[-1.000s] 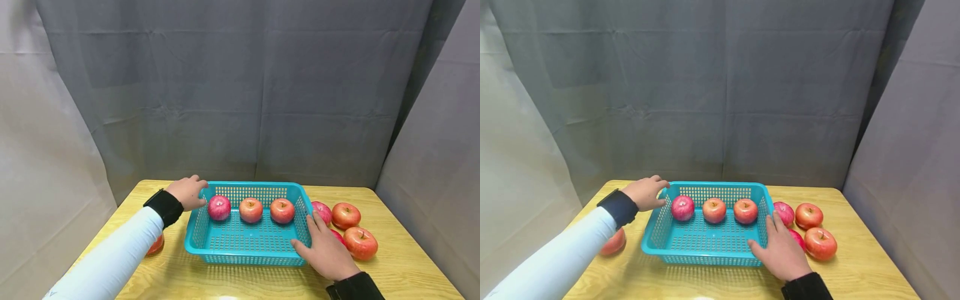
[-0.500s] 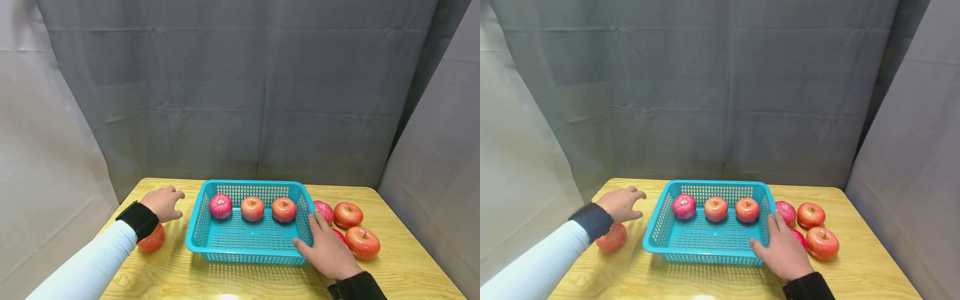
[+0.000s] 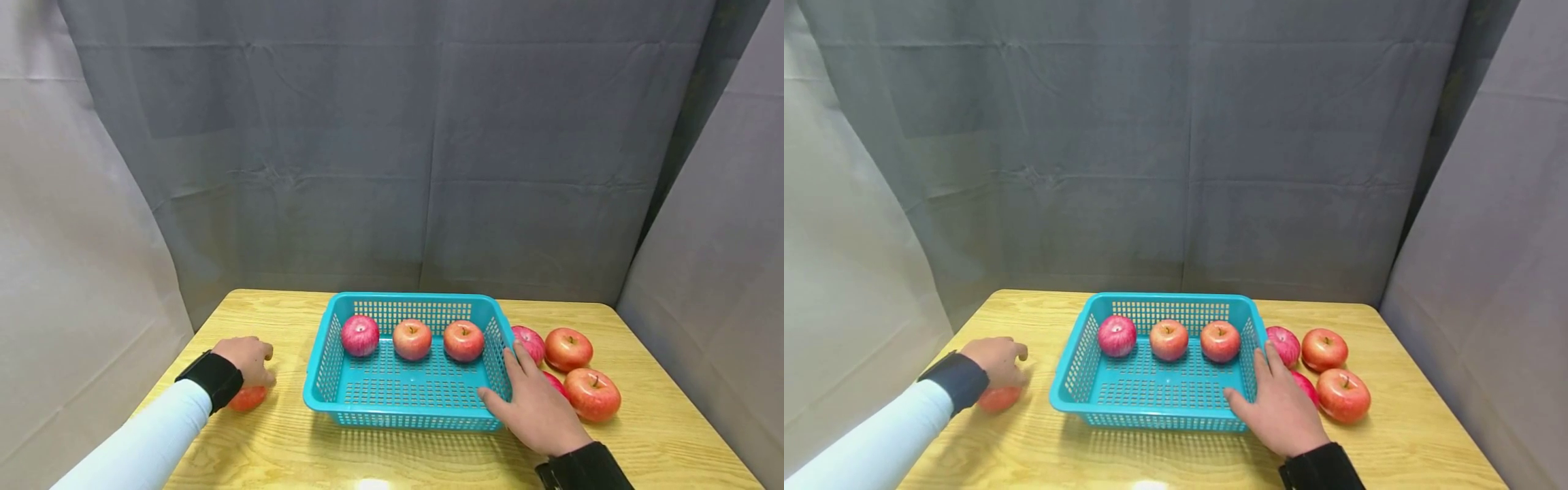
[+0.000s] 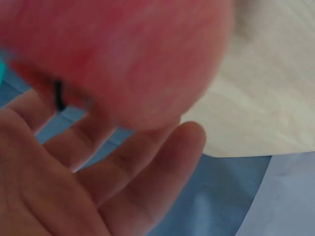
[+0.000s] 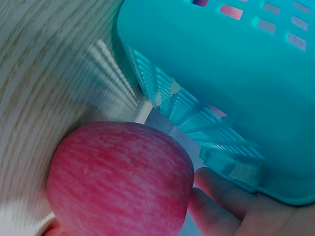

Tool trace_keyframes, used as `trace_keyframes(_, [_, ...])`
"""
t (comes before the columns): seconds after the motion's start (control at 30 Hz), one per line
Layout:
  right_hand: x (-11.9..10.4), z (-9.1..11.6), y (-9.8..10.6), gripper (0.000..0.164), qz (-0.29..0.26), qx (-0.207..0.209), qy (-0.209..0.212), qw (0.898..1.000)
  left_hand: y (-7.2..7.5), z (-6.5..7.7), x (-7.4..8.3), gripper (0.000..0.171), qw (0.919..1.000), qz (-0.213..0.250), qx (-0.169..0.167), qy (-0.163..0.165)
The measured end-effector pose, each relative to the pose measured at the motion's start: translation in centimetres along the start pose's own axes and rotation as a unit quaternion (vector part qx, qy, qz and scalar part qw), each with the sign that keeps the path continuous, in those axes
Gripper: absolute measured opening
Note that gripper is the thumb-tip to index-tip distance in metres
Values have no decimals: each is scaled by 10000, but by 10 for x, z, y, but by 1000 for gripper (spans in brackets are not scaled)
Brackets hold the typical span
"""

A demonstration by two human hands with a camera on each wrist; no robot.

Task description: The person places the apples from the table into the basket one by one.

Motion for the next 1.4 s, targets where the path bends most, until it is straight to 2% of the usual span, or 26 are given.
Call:
trace_keyframes(0.1, [0, 0, 0, 102, 24, -10, -3, 10000, -4, 4, -1, 44, 9998, 85, -192, 65])
trace_keyframes(0.47, [2, -1, 1, 103, 19, -99, -78, 9999, -6, 10, 0, 45, 9992, 186, -350, 96])
trace_keyframes(0.8, [1, -2, 0, 104, 22, -145, -79, 9999, 5, 9, 3, 38, 9997, 172, -142, -39])
trace_keyframes(1.03, [2, -4, 0, 105, 14, -174, -121, 9998, 26, 1, 1, 41, 9996, 156, 199, -107])
trace_keyframes(1.4, [3, -5, 0, 107, -29, -228, -141, 9996, 77, -7, 11, 38, 9970, 64, 674, -368])
Point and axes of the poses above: each hand's wrist, its own z-axis away from the middle knuckle, its own y-axis out of the back of the hand, x = y × z, the point moved 6 cm from there along -z, towards the middle knuckle, and after that the axes turned 11 degrees about -z, right-handed, at the moved point
